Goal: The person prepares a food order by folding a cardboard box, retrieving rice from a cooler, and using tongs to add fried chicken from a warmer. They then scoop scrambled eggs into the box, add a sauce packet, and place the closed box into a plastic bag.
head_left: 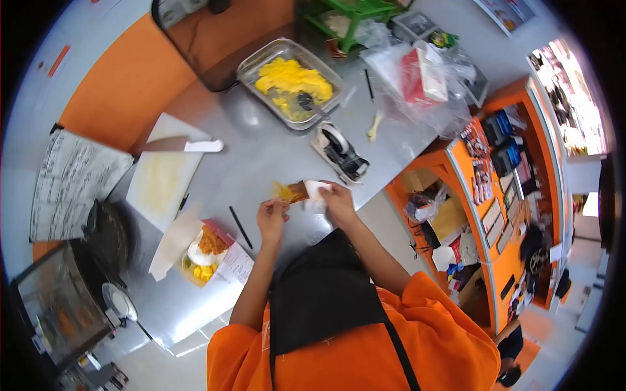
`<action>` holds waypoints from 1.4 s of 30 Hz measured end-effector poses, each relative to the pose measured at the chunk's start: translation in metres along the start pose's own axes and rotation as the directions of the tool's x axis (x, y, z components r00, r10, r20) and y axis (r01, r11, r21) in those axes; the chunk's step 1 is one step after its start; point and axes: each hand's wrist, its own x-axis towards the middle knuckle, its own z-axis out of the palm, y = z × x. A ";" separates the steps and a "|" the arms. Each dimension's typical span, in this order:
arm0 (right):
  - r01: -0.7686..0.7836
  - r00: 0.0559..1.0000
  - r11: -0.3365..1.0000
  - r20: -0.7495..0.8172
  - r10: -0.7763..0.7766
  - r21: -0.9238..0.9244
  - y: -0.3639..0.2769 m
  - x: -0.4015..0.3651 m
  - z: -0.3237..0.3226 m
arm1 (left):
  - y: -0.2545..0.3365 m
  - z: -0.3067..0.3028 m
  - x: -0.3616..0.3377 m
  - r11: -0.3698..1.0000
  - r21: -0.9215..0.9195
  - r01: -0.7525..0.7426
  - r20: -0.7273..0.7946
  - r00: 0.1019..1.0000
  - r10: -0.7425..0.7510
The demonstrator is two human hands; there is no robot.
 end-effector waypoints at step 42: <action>0.527 0.798 0.657 0.579 -0.166 -0.538 -0.040 -0.002 0.022 | -0.006 -0.016 -0.043 -0.119 0.722 -0.682 0.613 0.550 0.567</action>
